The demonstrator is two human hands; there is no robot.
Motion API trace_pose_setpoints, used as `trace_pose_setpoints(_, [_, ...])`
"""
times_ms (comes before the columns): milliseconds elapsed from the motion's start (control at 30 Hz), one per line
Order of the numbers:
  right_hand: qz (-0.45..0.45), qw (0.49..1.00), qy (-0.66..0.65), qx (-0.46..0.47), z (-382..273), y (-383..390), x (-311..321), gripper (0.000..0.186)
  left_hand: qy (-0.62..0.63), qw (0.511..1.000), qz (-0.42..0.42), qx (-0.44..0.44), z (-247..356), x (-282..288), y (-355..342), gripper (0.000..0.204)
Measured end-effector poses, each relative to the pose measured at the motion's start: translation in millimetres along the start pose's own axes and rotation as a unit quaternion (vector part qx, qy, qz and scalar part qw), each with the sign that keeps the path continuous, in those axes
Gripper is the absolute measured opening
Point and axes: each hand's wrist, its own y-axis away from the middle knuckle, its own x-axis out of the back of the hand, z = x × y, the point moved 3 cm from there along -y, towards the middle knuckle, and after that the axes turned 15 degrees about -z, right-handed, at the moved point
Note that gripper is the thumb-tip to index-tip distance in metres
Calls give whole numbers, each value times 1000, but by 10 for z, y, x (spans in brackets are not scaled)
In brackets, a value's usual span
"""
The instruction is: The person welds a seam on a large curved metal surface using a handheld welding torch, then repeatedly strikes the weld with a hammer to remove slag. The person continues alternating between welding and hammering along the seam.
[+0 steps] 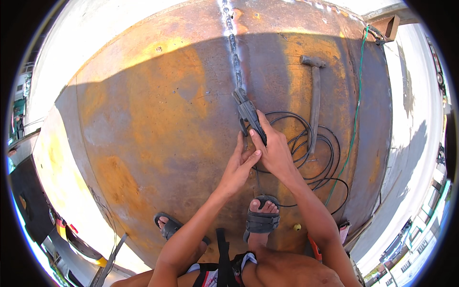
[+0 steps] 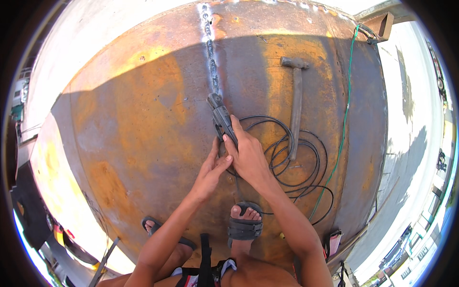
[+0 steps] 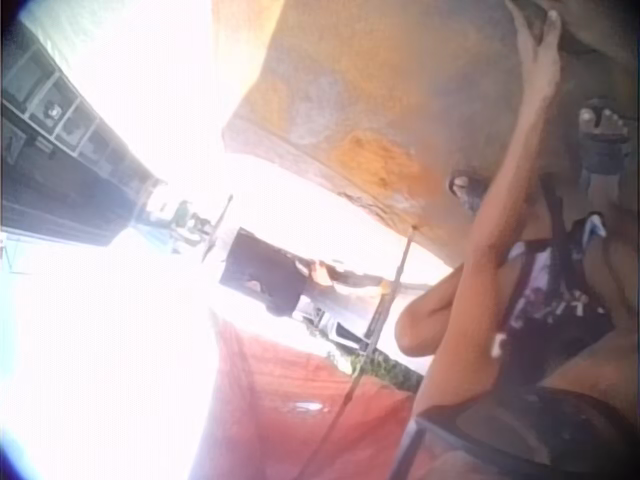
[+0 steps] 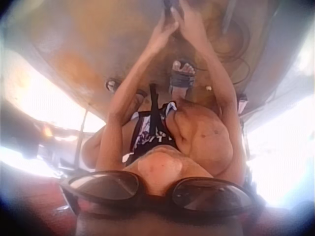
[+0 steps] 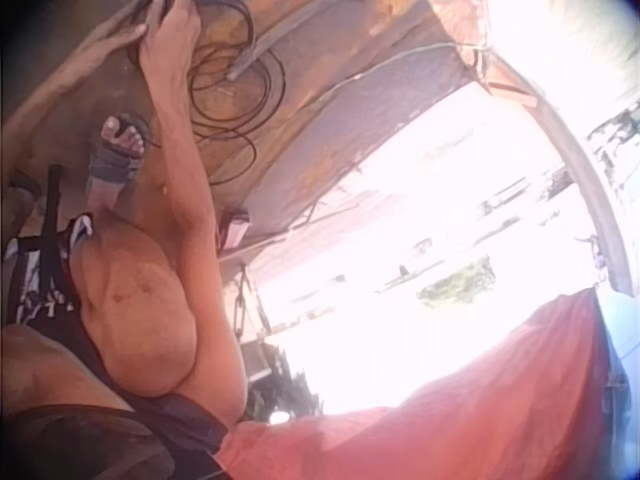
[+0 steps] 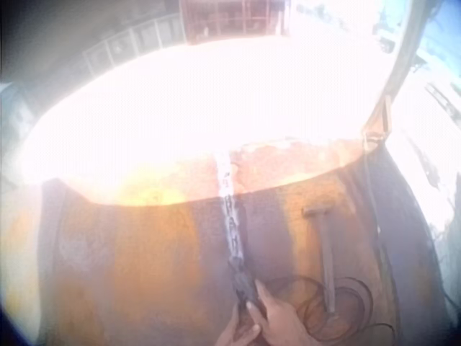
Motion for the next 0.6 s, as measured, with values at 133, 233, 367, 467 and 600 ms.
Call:
trace_pose_setpoints(133, [-3, 1000, 2, -9, 16, -13, -11, 57, 4, 1000, 3, 0, 13, 3, 9, 101])
trace_pose_setpoints(233, [7, 1000, 12, -4, 43, -9, -24, 57, 2, 1000, 2, 2, 41, -4, 4, 101])
trace_pose_setpoints(367, [6, 1000, 15, -5, 73, -18, -31, 58, 1, 1000, 3, 5, 33, 5, 0, 102])
trace_pose_setpoints(467, [3, 1000, 11, -9, 72, -20, -34, 58, -8, 1000, -2, 15, 30, 26, -8, 102])
trace_pose_setpoints(600, [8, 1000, 10, -2, 76, -21, -30, 58, -2, 1000, 0, 7, 9, 21, -10, 102])
